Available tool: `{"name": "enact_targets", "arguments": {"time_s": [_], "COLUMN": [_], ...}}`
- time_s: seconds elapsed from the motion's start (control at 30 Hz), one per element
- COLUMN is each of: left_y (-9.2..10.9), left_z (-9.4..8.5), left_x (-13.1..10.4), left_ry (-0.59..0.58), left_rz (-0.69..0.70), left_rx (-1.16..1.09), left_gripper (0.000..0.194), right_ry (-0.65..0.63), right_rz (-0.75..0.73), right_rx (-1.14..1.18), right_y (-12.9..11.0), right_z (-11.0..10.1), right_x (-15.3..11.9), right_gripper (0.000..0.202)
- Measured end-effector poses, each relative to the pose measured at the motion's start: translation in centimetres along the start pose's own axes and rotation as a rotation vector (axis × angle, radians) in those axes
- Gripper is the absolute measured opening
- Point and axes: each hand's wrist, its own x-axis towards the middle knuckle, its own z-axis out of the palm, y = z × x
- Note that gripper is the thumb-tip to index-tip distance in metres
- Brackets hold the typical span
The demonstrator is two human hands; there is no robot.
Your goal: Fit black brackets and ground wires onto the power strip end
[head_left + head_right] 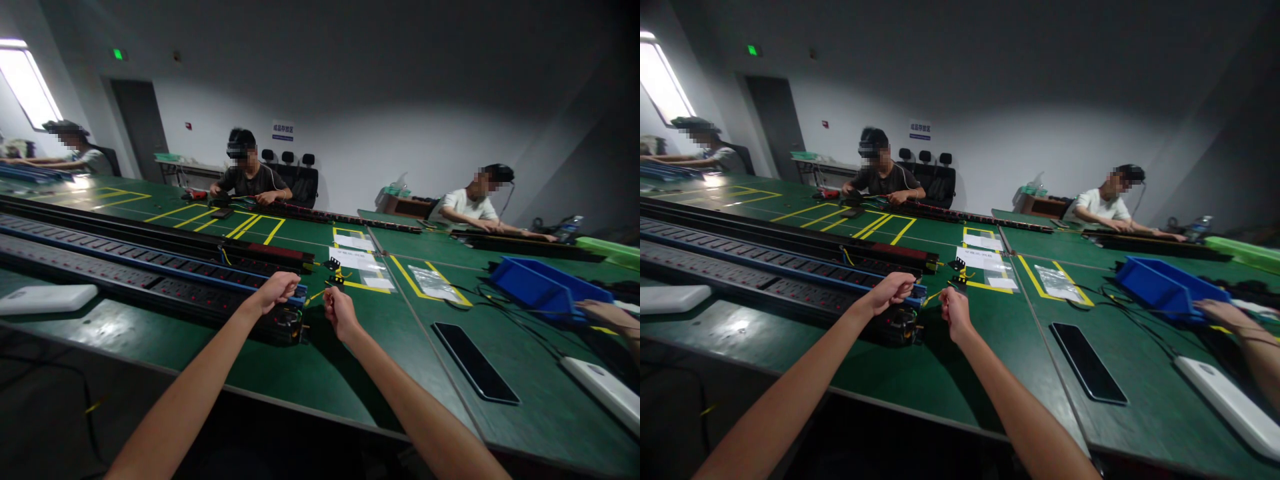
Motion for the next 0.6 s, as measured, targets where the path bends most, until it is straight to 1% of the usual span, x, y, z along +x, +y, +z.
{"name": "enact_targets", "arguments": {"time_s": [0.13, 0.33, 0.43, 0.5, 0.6], "left_y": [0.1, 0.3, 0.3, 0.3, 0.1], "left_z": [0.0, 0.2, 0.4, 0.5, 0.5], "left_x": [0.0, -0.1, -0.3, -0.4, -0.4], "left_ry": [0.011, 0.027, 0.051, 0.052, 0.038], "left_rz": [0.008, 0.030, 0.035, 0.040, 0.061], "left_rx": [-0.008, -0.033, 0.025, 0.072, 0.136], "left_gripper": [0.034, 0.030, 0.024, 0.029, 0.034], "right_ry": [-0.048, -0.201, -0.310, -0.364, -0.404], "right_rz": [-0.070, -0.172, -0.179, -0.181, -0.182], "right_rx": [0.037, 0.033, 0.015, 0.016, 0.008], "right_y": [0.1, -0.1, 0.0, 0.0, 0.1], "right_z": [0.0, 0.1, 0.2, 0.2, 0.3], "right_x": [0.1, -0.4, -0.7, -0.9, -1.0], "right_gripper": [0.024, 0.046, 0.047, 0.047, 0.048]}}
